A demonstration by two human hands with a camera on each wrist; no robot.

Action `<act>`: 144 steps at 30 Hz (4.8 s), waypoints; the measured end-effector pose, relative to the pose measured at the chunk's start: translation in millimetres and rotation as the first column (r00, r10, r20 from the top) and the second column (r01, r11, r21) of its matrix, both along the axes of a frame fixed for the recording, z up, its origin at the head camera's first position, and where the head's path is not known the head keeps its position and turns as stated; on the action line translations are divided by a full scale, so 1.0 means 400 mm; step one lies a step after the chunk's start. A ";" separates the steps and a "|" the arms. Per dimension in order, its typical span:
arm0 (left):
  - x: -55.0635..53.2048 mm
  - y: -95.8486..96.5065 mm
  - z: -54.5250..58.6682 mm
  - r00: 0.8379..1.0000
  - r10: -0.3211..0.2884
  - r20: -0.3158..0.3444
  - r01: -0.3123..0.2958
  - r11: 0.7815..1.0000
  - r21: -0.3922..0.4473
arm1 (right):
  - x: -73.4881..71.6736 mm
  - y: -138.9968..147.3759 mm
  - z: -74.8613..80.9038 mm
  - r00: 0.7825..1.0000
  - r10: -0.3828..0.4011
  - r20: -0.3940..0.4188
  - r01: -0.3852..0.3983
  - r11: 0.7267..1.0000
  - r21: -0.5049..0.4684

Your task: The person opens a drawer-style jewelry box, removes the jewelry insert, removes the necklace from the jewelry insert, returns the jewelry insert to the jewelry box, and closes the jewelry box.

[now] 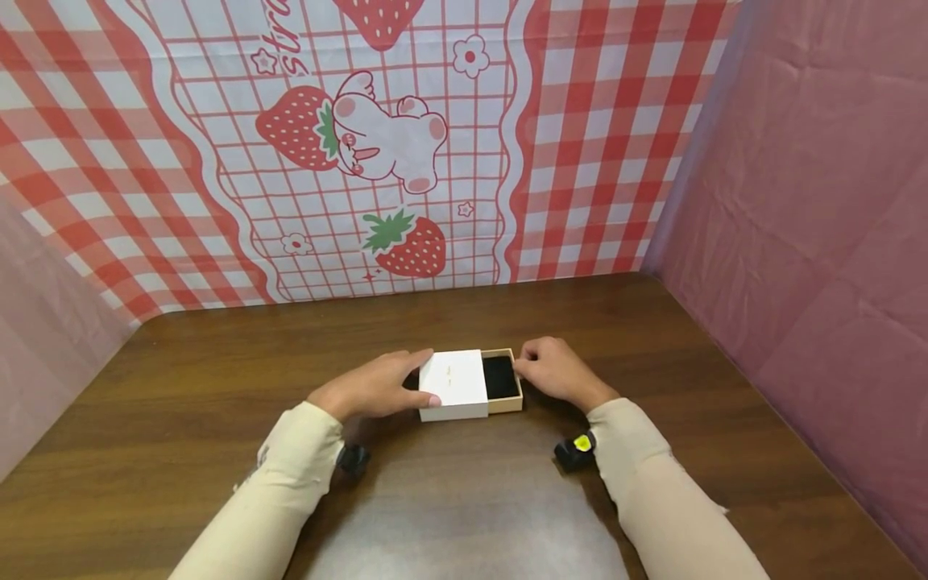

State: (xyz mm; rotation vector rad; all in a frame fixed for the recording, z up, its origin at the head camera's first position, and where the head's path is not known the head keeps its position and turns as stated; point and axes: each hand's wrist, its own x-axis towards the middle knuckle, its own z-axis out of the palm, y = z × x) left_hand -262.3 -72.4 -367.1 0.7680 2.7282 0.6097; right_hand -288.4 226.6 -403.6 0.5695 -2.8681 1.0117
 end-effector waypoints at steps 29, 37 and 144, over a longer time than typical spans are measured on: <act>0.000 -0.002 0.000 1.000 -0.009 -0.009 0.009 1.000 0.002 | -0.002 -0.001 0.002 1.000 -0.004 -0.006 0.004 1.000 0.014; -0.001 -0.002 -0.001 1.000 -0.002 -0.011 0.002 1.000 -0.004 | -0.002 0.001 0.003 1.000 -0.006 0.011 0.006 1.000 0.000; -0.003 0.003 -0.003 1.000 -0.009 -0.011 0.009 1.000 -0.006 | -0.007 0.021 0.002 0.998 -0.051 0.035 0.050 0.998 0.025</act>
